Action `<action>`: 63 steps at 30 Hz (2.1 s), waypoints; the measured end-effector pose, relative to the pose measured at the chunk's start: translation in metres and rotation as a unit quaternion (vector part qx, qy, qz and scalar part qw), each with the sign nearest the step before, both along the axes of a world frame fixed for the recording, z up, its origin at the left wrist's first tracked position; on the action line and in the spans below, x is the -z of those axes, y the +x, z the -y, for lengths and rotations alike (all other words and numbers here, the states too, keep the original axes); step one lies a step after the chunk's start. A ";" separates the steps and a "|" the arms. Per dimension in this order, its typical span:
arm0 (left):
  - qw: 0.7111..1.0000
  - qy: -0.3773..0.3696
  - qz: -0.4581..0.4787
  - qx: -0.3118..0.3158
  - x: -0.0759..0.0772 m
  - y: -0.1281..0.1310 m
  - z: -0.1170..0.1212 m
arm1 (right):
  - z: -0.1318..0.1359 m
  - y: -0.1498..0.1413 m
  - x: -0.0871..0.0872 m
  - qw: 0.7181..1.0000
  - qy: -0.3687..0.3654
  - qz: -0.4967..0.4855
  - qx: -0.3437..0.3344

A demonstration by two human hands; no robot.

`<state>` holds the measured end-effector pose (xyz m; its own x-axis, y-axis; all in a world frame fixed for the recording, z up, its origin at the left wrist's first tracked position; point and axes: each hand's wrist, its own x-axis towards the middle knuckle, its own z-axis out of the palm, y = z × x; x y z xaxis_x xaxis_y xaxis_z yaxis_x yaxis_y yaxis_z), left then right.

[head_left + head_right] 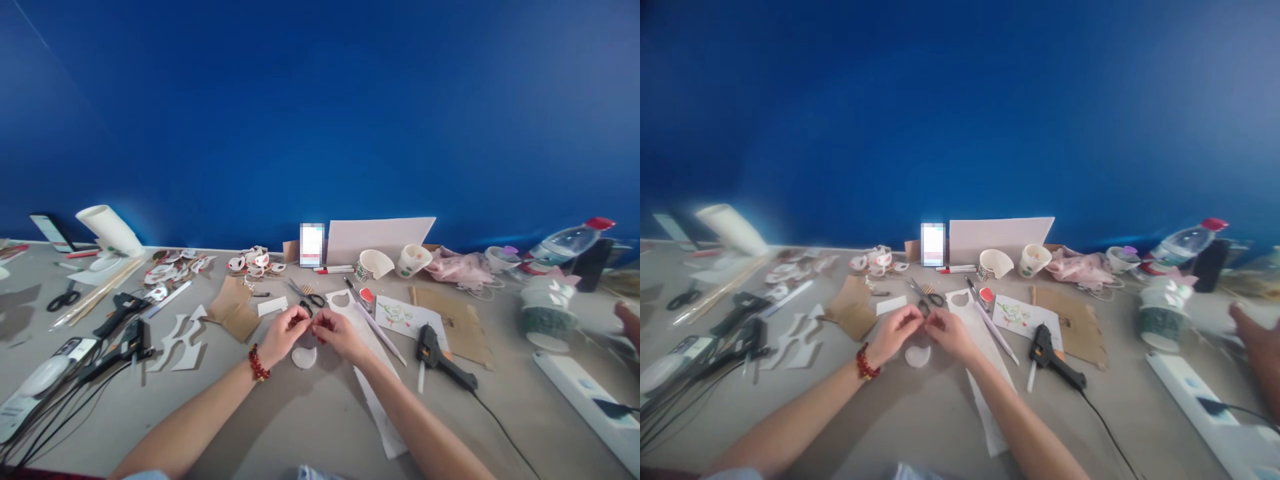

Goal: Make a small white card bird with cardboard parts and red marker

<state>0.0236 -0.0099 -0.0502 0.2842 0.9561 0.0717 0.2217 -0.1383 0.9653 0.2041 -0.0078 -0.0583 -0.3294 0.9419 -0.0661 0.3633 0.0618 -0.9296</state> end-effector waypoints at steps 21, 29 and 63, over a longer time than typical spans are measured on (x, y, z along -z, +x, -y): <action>0.999 -0.038 0.012 0.003 0.002 -0.005 0.004 | 0.003 0.001 0.002 0.997 -0.031 -0.067 0.008; 0.998 -0.067 0.011 -0.006 0.007 -0.006 0.003 | 0.003 0.002 0.008 0.995 -0.041 -0.086 0.027; 0.989 0.033 -0.138 0.033 -0.004 -0.024 0.021 | 0.010 0.003 -0.012 0.994 -0.075 0.026 -0.071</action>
<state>-0.0004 -0.0310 -0.0466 0.3640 0.9304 0.0431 0.4647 -0.2216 0.8573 0.2066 -0.0181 -0.0461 -0.4505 0.8643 -0.2236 0.4094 -0.0226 -0.9121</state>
